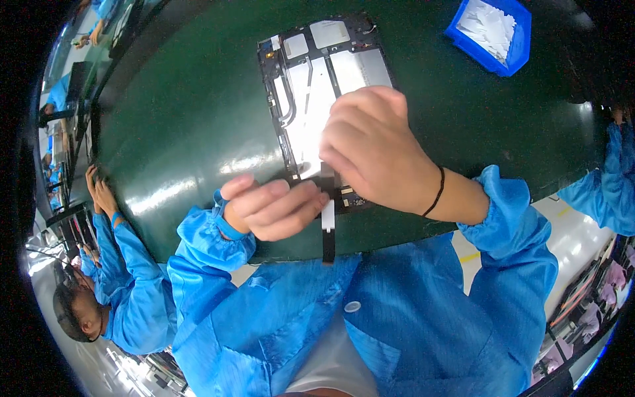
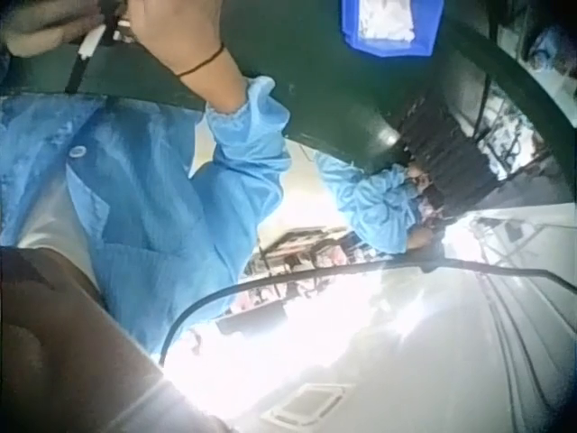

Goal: The person repeatedly takes tablet housings from a conveyor belt, attaches flexible ribbon cables inside them by hand, and places the housings back onto the conveyor belt.

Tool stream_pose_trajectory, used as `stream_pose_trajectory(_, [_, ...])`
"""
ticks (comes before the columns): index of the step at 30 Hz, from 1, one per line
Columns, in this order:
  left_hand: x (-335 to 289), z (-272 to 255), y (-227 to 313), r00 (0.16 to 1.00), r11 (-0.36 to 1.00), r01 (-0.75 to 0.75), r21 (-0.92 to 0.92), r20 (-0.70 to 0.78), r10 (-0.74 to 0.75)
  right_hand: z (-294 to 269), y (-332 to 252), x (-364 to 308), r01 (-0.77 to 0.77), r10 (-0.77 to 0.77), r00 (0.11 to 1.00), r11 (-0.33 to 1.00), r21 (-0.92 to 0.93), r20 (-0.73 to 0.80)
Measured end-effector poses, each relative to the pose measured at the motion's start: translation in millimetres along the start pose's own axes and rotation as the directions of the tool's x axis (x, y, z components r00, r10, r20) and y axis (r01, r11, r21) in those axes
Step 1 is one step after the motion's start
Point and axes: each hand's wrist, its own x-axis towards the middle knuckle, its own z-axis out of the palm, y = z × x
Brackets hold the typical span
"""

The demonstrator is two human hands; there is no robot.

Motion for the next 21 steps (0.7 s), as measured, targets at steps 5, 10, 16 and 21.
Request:
stream_pose_trajectory(5, [10.8, 0.4, -6.7, 0.963, 0.924, 0.244, -0.296, 0.185, -0.195, -49.5, 44.1, 28.7, -0.042, -0.052, 0.942, 0.962, -0.269, -0.333])
stream_pose_trajectory(10, [31.9, 36.6, -25.8, 0.736, 0.621, 0.672, -0.402, 0.271, -0.621, -130.4, 115.8, -1.4, -0.390, -0.030, 0.881, 0.516, -0.762, -0.471])
stream_pose_trajectory(16, [22.5, 38.2, -26.6, 0.672, 0.620, 0.740, -0.259, 0.304, -0.675, -83.6, 76.1, 16.1, 0.123, -0.219, 0.968, 0.842, -0.525, -0.125])
stream_pose_trajectory(21, [20.7, 44.3, -26.4, 0.663, 0.641, 0.743, -0.193, 0.344, -0.665, -20.4, 20.9, -13.3, 0.434, -0.409, 0.853, 0.901, -0.007, 0.324])
